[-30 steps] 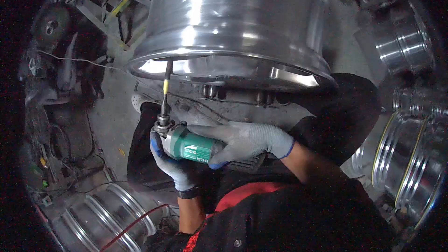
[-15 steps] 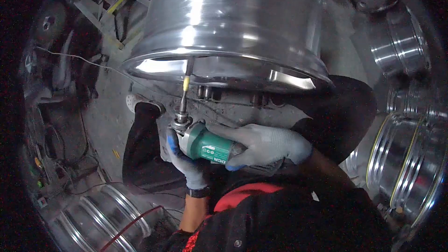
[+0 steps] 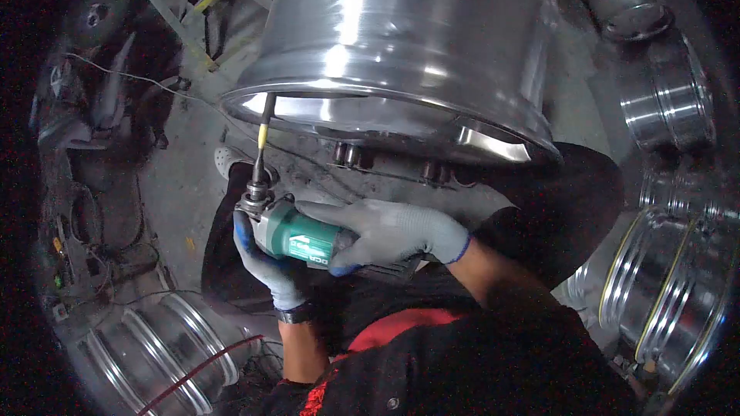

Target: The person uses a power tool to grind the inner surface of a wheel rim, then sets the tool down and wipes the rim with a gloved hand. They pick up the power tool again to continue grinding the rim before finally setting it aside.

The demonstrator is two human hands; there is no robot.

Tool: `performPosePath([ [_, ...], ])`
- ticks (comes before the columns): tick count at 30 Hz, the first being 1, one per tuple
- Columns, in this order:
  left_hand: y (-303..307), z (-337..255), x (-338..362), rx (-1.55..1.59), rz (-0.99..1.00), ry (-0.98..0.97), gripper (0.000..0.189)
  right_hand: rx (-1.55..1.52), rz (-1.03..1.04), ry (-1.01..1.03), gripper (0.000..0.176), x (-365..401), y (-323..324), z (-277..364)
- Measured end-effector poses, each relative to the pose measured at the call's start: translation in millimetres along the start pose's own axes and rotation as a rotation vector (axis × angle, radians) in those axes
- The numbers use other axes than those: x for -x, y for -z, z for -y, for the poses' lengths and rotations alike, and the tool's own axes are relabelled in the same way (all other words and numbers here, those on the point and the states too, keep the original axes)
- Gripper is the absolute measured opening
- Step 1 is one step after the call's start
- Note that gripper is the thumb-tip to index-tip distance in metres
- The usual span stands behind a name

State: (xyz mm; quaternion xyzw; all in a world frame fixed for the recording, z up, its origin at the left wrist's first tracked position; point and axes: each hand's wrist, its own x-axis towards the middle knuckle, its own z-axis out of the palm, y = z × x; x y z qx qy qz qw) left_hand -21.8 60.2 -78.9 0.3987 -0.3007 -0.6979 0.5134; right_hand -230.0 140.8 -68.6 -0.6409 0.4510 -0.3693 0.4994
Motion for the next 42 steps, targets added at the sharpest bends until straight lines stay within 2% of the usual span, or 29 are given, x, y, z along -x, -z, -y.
performPosePath([
  [3,5,-1,-3,0.028,0.065,0.031,0.050,-0.057,0.044,-0.102,0.099,1,2,7],
  [5,14,18,-4,-0.385,0.006,-0.193,0.050,-0.065,0.060,-0.182,0.099,12,5,13],
  [6,0,15,4,-0.157,0.007,-0.048,0.049,-0.076,0.075,-0.259,0.100,18,7,17],
  [7,3,25,5,-0.147,0.013,-0.019,0.048,-0.073,0.077,-0.265,0.100,23,11,25],
  [9,17,43,10,-0.428,0.085,-0.088,0.047,-0.210,0.165,-0.547,0.104,34,18,40],
  [10,23,55,11,-0.425,0.109,-0.074,0.045,-0.206,0.171,-0.550,0.104,41,15,37],
  [12,25,65,17,-0.306,0.044,-0.020,0.046,-0.156,0.050,-0.382,0.103,51,6,29],
  [14,24,63,19,-0.198,-0.010,0.056,0.048,-0.143,0.072,-0.403,0.104,48,6,29],
  [17,14,44,15,-0.163,-0.052,0.020,0.048,-0.139,0.091,-0.366,0.105,35,1,24],
  [18,8,28,14,-0.070,0.010,0.076,0.048,-0.147,0.084,-0.316,0.105,30,-2,21],
  [19,11,22,8,-0.141,0.068,0.011,0.048,-0.147,0.086,-0.313,0.105,25,-6,17],
  [21,3,10,0,-0.042,0.032,-0.011,0.048,-0.125,0.075,-0.235,0.106,12,-12,10],
  [22,11,6,-5,0.114,0.078,0.071,0.049,-0.126,0.072,-0.233,0.106,5,-12,11],
  [23,17,2,-10,-0.020,0.100,0.001,0.050,-0.117,0.078,-0.220,0.106,-1,-11,12],
  [25,19,-6,-16,-0.010,0.041,-0.003,0.051,-0.106,0.080,-0.202,0.106,-12,-13,12],
  [26,21,-11,-18,0.055,0.137,-0.009,0.051,-0.103,0.083,-0.170,0.106,-17,-15,9],
  [27,23,-12,-18,0.053,0.142,-0.010,0.051,-0.101,0.086,-0.139,0.105,-19,-16,9],
  [29,27,-11,-20,-0.094,0.139,-0.056,0.052,-0.137,0.089,-0.172,0.106,-17,-13,16],
  [31,-1,-12,-6,-0.182,0.008,-0.100,0.051,-0.172,0.099,-0.207,0.106,-9,-15,16],
  [33,9,-4,-5,-0.153,0.088,-0.061,0.049,-0.129,0.027,-0.187,0.106,8,-23,10],
  [34,16,3,-4,-0.390,0.054,-0.183,0.042,-0.127,0.035,-0.192,0.106,14,-28,6],
  [36,16,4,-2,-0.448,0.046,-0.181,0.040,-0.219,-0.044,-0.129,0.105,20,-36,2],
  [42,14,-28,-15,-0.263,0.009,-0.100,0.036,-0.170,-0.039,-0.054,0.107,-9,-44,-2],
])
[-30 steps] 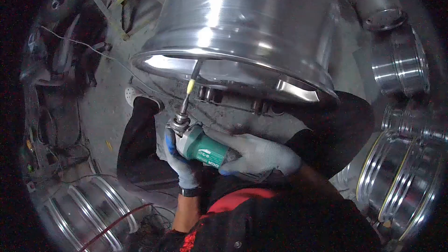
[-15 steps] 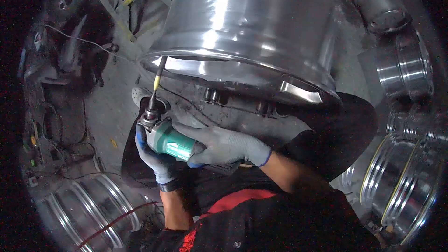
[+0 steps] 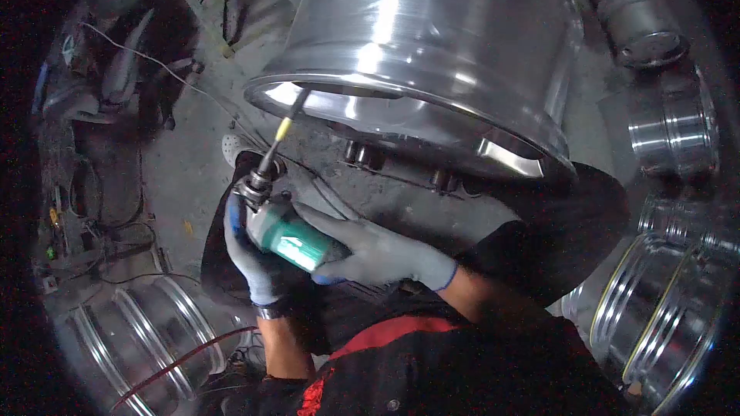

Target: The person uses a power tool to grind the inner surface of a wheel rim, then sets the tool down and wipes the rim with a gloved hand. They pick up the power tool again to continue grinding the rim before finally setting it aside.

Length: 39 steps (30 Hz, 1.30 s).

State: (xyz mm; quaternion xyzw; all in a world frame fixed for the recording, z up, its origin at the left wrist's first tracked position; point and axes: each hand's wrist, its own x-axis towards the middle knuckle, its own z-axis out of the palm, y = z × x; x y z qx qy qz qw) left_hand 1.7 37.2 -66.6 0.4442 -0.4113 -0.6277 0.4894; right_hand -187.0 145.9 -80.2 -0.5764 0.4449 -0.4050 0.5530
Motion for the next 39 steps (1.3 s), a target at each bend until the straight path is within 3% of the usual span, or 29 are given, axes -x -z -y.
performPosePath([
  [3,7,-10,-10,-0.022,-0.009,-0.035,0.036,-0.233,0.075,-0.049,0.107,-20,1,8],
  [11,14,16,-2,-0.256,0.064,-0.164,0.044,-0.087,-0.010,-0.001,0.106,7,0,1],
  [21,7,-13,-11,-0.062,-0.016,-0.049,0.036,-0.136,0.089,-0.043,0.106,-22,6,8],
  [27,-8,7,4,-0.042,0.011,0.004,0.032,-0.001,0.008,-0.032,0.106,9,12,8],
  [33,-17,35,23,-0.177,0.009,-0.054,0.031,-0.092,0.032,-0.223,0.104,43,22,13],
  [36,-15,29,19,-0.211,0.011,-0.078,0.032,-0.059,0.020,-0.141,0.104,35,20,11],
  [39,-10,13,12,-0.188,0.005,-0.085,0.033,-0.088,0.079,-0.184,0.106,18,19,17],
])
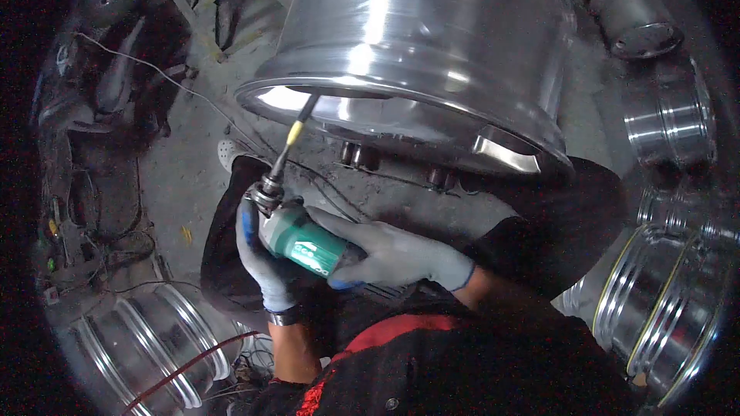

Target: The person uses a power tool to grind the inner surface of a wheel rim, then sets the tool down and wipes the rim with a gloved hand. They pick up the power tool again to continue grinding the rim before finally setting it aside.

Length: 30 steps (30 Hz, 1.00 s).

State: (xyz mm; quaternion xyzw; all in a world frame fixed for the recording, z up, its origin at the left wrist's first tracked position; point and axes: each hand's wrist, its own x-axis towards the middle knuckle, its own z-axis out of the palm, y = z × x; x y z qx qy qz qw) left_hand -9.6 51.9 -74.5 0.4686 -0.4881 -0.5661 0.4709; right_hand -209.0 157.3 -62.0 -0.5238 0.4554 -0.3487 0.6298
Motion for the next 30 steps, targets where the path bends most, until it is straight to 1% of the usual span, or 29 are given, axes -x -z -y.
performPosePath([
  [2,3,-12,-7,0.293,0.031,0.158,0.041,0.036,0.000,0.030,0.107,-13,-2,4],
  [4,10,-19,-17,0.084,0.000,0.063,0.043,0.071,-0.002,0.062,0.108,-26,-1,7],
  [5,6,-22,-17,0.274,-0.089,0.179,0.045,-0.002,0.038,0.069,0.108,-33,0,8],
  [6,11,-19,-20,0.273,-0.088,0.176,0.045,-0.075,0.077,0.077,0.109,-37,0,8],
  [8,24,-12,-30,-0.079,-0.097,-0.050,0.049,-0.053,0.067,0.107,0.109,-41,-2,3],
  [9,22,-15,-29,-0.080,-0.096,-0.053,0.049,-0.031,0.058,0.132,0.109,-42,-3,2],
  [11,14,-19,-21,0.155,-0.026,0.088,0.047,-0.003,0.043,0.132,0.109,-37,-3,1],
  [12,0,-29,-11,0.354,-0.043,0.209,0.044,0.024,0.030,0.130,0.109,-30,-2,-1],
  [14,3,-7,-11,-0.028,-0.015,-0.016,0.043,0.039,0.013,0.101,0.108,-13,0,0],
  [15,1,-3,-8,-0.074,-0.007,-0.041,0.042,0.056,-0.002,0.080,0.106,-6,0,0],
  [19,-5,-3,-2,0.002,0.004,0.028,0.040,-0.032,-0.039,0.110,0.104,5,-3,-2],
  [21,-1,-9,-4,0.055,-0.011,0.063,0.039,-0.034,-0.002,0.060,0.104,-3,-2,-1],
  [25,12,-22,-15,0.116,-0.043,0.083,0.036,-0.092,0.043,0.070,0.105,-26,-2,8],
  [27,15,-24,-18,0.095,-0.052,0.073,0.035,0.046,0.026,0.107,0.106,-31,-1,12],
  [28,16,-23,-18,0.073,-0.055,0.061,0.035,0.047,0.024,0.107,0.106,-30,-2,12],
  [30,15,-18,-17,0.008,-0.043,0.031,0.033,0.104,-0.045,0.156,0.099,-23,-3,8],
])
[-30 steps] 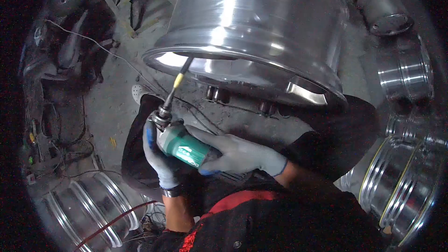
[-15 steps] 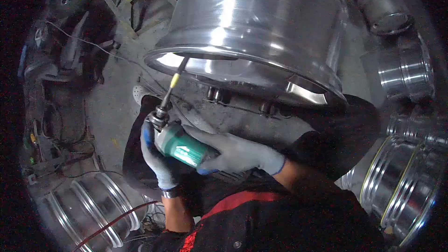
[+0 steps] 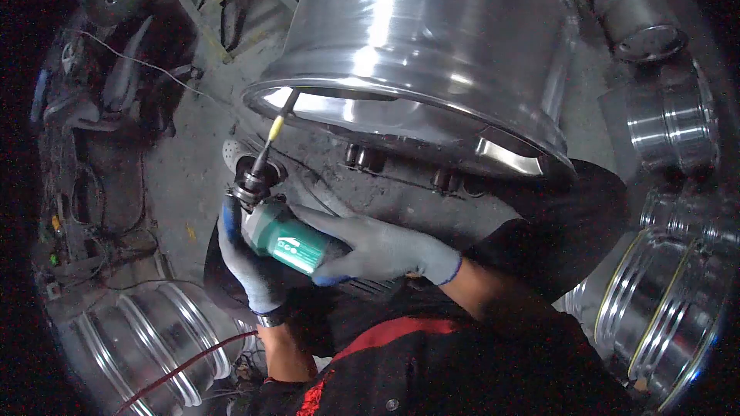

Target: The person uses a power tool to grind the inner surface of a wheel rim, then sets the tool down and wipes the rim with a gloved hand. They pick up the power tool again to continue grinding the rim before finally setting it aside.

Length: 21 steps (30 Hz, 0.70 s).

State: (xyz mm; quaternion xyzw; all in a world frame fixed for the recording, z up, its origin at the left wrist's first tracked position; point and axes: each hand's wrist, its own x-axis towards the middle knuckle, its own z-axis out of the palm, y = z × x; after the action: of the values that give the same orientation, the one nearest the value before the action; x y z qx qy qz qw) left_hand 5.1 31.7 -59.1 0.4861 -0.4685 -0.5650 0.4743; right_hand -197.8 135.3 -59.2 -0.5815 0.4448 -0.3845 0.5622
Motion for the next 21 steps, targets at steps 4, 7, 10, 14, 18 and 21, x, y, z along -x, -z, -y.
performPosePath([
  [4,-8,6,9,0.001,0.004,0.004,0.028,0.001,-0.008,-0.004,0.099,13,0,-2],
  [7,-4,-1,8,0.062,0.007,0.049,0.029,-0.047,-0.017,0.015,0.100,7,-3,0],
  [10,4,-8,-1,0.092,-0.021,0.049,0.034,-0.039,0.056,-0.056,0.106,-10,-4,0],
  [14,7,-8,-5,0.040,-0.025,0.022,0.042,-0.176,0.065,-0.035,0.107,-11,-5,5],
  [18,-1,7,5,-0.022,0.038,0.016,0.052,-0.144,-0.003,-0.067,0.105,13,-8,-1],
  [21,-10,11,13,-0.161,0.096,-0.090,0.048,-0.173,-0.039,-0.096,0.104,25,-14,-7],
])
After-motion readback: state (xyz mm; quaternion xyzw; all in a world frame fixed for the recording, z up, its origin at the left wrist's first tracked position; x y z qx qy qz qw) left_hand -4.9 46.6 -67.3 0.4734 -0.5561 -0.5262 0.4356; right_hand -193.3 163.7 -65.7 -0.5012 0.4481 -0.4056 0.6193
